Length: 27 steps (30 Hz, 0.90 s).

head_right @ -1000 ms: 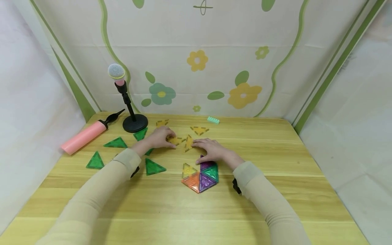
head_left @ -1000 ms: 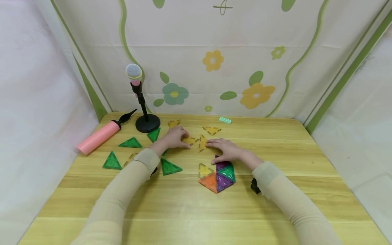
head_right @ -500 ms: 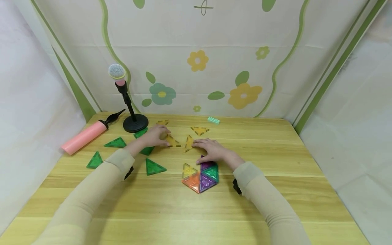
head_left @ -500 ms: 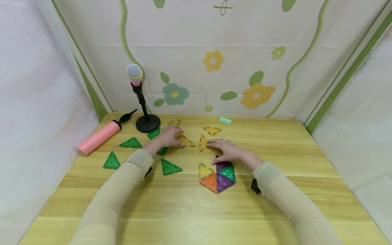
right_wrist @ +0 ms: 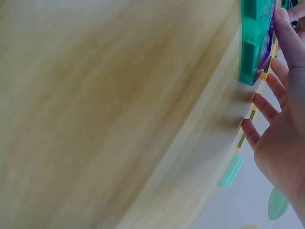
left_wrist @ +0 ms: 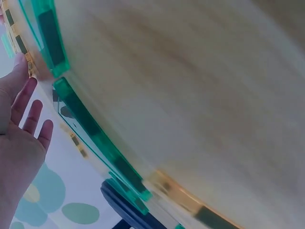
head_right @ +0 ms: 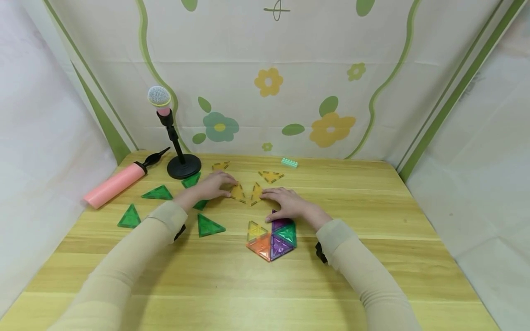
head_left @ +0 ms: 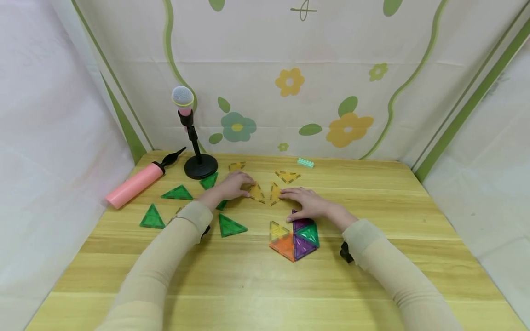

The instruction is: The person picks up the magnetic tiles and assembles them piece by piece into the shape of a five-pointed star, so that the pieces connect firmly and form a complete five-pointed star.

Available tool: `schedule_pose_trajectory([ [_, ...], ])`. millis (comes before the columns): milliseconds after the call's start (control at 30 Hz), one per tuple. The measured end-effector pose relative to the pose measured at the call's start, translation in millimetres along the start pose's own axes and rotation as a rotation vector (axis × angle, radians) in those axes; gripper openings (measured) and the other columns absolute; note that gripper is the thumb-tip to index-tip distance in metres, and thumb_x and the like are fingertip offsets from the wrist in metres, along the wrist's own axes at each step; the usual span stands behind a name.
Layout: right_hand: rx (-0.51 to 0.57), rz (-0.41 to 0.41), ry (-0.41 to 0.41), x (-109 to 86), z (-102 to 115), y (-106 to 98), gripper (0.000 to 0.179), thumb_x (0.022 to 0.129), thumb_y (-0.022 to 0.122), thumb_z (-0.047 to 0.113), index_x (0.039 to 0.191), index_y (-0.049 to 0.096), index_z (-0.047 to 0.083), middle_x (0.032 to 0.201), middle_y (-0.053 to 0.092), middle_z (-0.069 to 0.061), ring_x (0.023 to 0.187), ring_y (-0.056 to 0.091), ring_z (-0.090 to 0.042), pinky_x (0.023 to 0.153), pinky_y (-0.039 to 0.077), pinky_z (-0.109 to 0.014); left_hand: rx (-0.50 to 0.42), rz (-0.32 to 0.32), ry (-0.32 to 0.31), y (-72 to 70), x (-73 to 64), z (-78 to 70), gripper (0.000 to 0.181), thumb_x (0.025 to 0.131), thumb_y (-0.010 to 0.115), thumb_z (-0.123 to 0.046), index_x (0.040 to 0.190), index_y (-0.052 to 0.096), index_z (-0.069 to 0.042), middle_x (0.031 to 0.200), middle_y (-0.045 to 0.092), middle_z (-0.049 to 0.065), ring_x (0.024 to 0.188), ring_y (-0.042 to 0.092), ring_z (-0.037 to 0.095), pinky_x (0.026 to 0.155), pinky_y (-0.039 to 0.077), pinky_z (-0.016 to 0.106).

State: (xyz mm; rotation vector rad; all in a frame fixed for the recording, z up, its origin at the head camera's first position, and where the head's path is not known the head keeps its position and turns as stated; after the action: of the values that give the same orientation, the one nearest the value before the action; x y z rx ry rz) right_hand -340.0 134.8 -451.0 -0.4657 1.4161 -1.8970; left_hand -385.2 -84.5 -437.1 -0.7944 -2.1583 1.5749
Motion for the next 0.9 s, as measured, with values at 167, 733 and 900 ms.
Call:
schedule_pose_trajectory([
  [167, 0.002, -0.004, -0.001, 0.0, 0.2, 0.6, 0.076, 0.083, 0.061, 0.059, 0.146, 0.037, 0.024, 0.154, 0.027, 0.0, 0.142, 0.022, -0.029, 0.11, 0.018, -0.059, -0.009, 0.021, 0.024, 1.7, 4.9, -8.6, 0.044, 0.088, 0.067, -0.022, 0.13, 0.059, -0.013, 0.135, 0.053, 0.008, 0.13, 0.037, 0.032, 0.11, 0.021, 0.054],
  [733, 0.003, -0.006, 0.007, -1.1, 2.1, -0.8, 0.075, 0.084, 0.062, 0.057, 0.146, 0.038, 0.024, 0.154, 0.028, 0.0, 0.141, 0.023, -0.029, 0.109, 0.019, -0.059, 0.013, -0.028, 0.023, 2.0, 16.0, -12.2, 0.043, 0.089, 0.067, -0.019, 0.13, 0.059, -0.013, 0.133, 0.053, 0.01, 0.128, 0.041, 0.031, 0.109, 0.023, 0.056],
  [900, 0.009, -0.003, 0.007, -1.6, 1.6, 0.3, 0.075, 0.084, 0.062, 0.057, 0.146, 0.037, 0.023, 0.154, 0.027, 0.0, 0.142, 0.022, -0.029, 0.11, 0.018, -0.058, -0.018, -0.076, -0.03, -10.8, 8.1, 8.2, 0.049, 0.087, 0.069, -0.02, 0.133, 0.054, -0.009, 0.137, 0.05, 0.014, 0.132, 0.037, 0.035, 0.112, 0.019, 0.053],
])
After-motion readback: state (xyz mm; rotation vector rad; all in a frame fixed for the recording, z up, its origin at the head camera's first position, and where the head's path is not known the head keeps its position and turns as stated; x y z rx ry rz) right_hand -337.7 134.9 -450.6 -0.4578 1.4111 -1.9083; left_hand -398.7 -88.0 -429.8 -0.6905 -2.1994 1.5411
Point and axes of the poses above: each hand's wrist, its own x-axis towards the middle knuckle, its own y-axis out of the palm, z = x × y, the point moved 6 cm from there along x, towards the middle knuckle
